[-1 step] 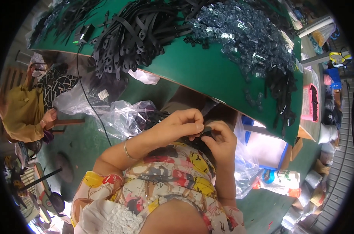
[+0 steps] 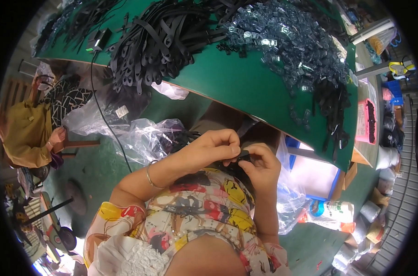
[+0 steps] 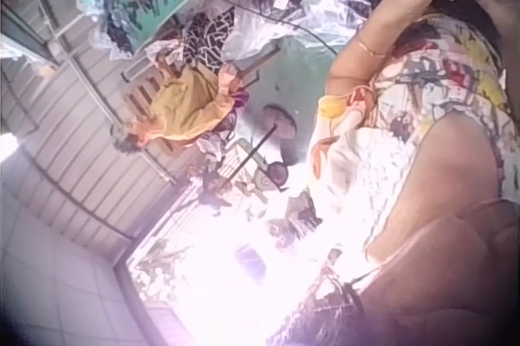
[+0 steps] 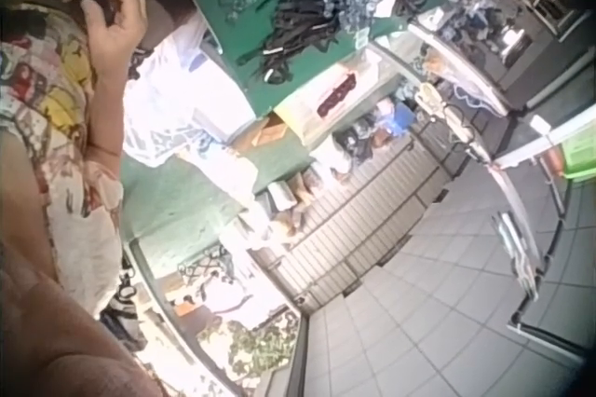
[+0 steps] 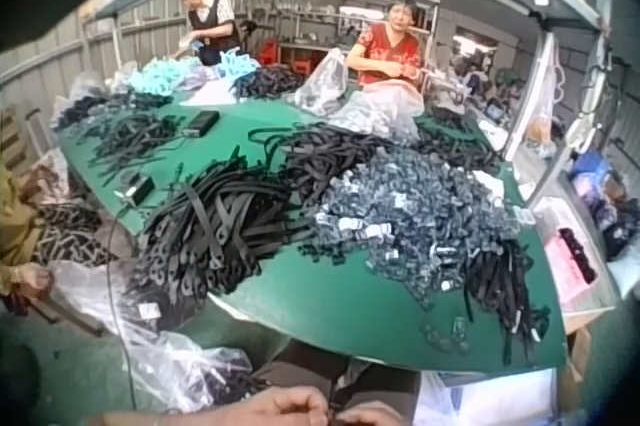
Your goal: The person assembles small clear plastic components onto black plastic straps by hand at a factory workbench.
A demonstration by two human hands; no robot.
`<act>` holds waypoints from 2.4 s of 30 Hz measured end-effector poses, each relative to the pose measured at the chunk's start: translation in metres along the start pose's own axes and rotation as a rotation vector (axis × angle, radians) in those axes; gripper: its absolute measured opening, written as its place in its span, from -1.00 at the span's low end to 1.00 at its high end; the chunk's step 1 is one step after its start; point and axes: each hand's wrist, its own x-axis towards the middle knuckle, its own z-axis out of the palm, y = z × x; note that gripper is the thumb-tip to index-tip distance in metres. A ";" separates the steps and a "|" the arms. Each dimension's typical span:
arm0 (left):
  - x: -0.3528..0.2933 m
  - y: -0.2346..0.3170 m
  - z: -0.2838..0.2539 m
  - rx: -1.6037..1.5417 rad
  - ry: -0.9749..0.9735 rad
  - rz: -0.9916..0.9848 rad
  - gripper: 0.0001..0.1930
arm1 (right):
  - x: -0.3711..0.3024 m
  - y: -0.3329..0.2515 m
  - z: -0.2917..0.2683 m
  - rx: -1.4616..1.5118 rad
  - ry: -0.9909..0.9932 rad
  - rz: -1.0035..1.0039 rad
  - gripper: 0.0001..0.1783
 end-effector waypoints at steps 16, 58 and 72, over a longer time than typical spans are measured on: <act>-0.006 -0.002 -0.002 0.008 0.087 -0.038 -0.84 | 0.008 -0.013 0.002 -0.292 -0.016 -0.214 -0.68; -0.006 -0.011 0.014 -0.313 -0.091 -0.103 -0.81 | -0.014 -0.007 0.012 0.890 -0.135 0.189 -0.61; -0.004 0.002 0.013 0.182 -0.039 -0.151 -0.70 | 0.009 -0.028 0.003 -0.422 -0.041 -0.260 -0.67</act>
